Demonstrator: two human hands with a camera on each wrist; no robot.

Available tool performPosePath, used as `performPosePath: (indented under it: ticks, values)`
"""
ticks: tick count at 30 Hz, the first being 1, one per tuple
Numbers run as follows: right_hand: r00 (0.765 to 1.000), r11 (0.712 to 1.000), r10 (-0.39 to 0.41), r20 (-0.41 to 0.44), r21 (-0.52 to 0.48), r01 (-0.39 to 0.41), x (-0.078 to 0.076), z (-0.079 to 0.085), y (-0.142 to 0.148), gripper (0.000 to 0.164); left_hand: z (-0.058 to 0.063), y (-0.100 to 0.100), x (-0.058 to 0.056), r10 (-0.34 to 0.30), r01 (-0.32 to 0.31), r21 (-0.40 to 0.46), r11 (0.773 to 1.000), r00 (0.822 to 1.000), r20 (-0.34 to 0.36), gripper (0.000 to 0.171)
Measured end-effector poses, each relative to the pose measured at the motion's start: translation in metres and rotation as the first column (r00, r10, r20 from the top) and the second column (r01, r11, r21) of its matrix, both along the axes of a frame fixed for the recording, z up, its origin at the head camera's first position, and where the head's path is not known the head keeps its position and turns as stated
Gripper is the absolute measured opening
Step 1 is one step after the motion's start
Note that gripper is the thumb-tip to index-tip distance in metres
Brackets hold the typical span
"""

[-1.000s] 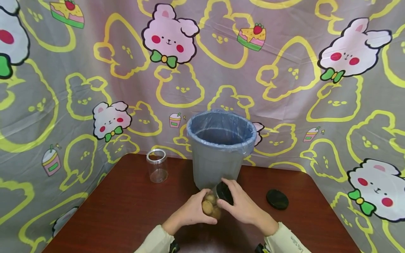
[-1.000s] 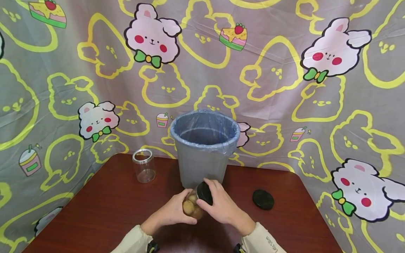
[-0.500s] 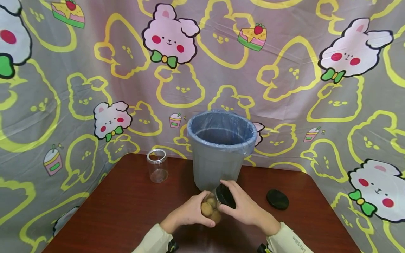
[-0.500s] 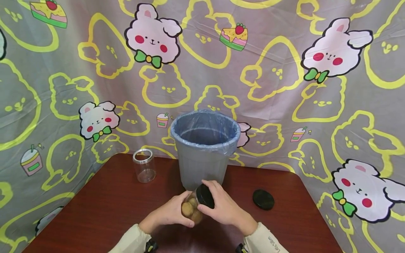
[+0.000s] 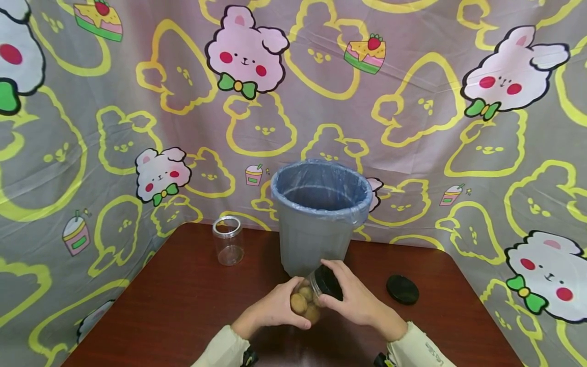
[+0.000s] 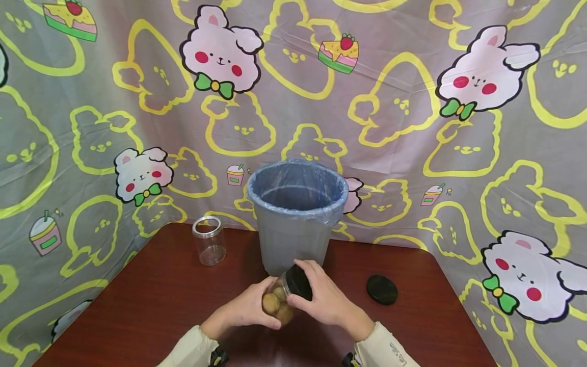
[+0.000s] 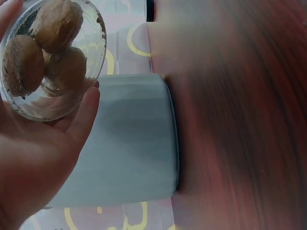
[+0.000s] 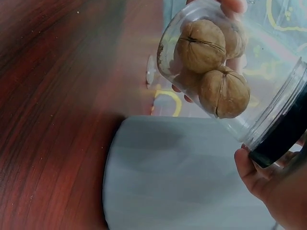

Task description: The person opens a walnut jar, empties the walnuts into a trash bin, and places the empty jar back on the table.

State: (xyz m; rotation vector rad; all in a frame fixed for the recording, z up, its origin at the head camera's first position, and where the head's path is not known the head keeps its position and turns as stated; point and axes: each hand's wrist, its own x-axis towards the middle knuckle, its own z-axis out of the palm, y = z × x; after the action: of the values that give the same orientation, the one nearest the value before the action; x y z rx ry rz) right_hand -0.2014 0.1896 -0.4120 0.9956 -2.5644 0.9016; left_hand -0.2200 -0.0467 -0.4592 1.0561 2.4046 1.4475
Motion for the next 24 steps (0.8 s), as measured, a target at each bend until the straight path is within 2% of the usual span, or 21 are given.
performPosePath:
  ticks: [7,11,18,24]
  values:
    - [1.000,1.000,-0.019,0.011,0.005,0.019,-0.002,-0.001,0.003,0.070,-0.002,-0.003,0.000,0.003,-0.003,0.007,1.000,1.000,0.017,0.078]
    - [1.000,1.000,-0.027,0.012,0.004,0.027,-0.002,-0.001,0.004,0.070,-0.002,-0.006,0.000,0.012,-0.012,0.009,1.000,1.000,-0.003,0.077]
    - [0.998,0.999,-0.049,0.040,0.009,0.049,-0.002,0.000,0.008,0.069,-0.004,-0.013,-0.001,0.059,-0.059,-0.001,0.998,0.997,-0.043,0.078]
    - [0.996,0.997,-0.068,0.050,0.022,0.067,-0.003,0.001,0.011,0.069,-0.004,-0.018,-0.001,0.095,-0.096,-0.022,0.995,0.995,-0.035,0.080]
